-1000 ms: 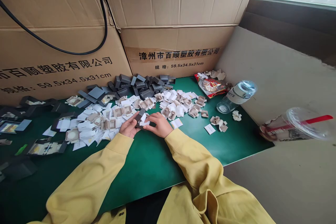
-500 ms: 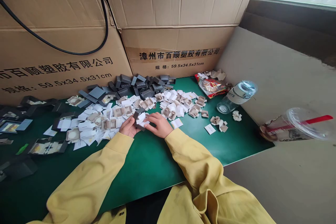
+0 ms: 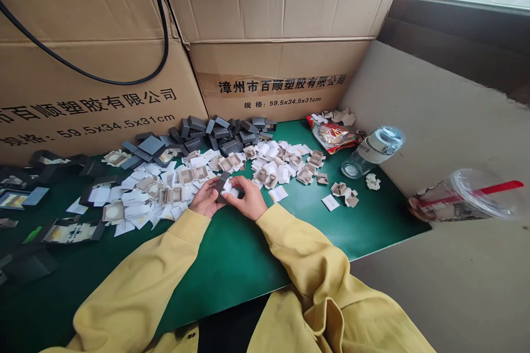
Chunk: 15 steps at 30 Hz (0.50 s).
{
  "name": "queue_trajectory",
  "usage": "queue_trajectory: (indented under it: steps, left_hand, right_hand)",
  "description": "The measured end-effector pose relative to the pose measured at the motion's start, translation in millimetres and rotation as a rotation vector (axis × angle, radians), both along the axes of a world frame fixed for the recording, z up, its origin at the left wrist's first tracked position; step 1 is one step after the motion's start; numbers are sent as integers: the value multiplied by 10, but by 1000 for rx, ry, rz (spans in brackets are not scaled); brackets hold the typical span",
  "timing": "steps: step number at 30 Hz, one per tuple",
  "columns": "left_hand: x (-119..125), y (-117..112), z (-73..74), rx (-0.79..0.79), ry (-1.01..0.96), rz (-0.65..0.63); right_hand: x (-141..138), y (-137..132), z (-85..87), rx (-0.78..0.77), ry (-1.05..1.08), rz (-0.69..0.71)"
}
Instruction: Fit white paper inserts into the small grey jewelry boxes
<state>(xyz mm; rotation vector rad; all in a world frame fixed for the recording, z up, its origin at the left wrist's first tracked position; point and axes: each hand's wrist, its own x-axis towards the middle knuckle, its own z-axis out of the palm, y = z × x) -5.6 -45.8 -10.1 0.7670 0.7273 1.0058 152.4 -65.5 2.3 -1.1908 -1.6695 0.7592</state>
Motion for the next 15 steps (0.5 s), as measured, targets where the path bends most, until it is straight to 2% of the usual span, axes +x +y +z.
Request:
queue_trajectory:
  steps: [8,15]
  left_hand:
    - [23,-21,26,4,-18,29]
    - [18,-17,-16,-8,12,27]
  right_hand:
    - [66,24,78,83,-123,66]
    - [82,54,90,67,-258,127]
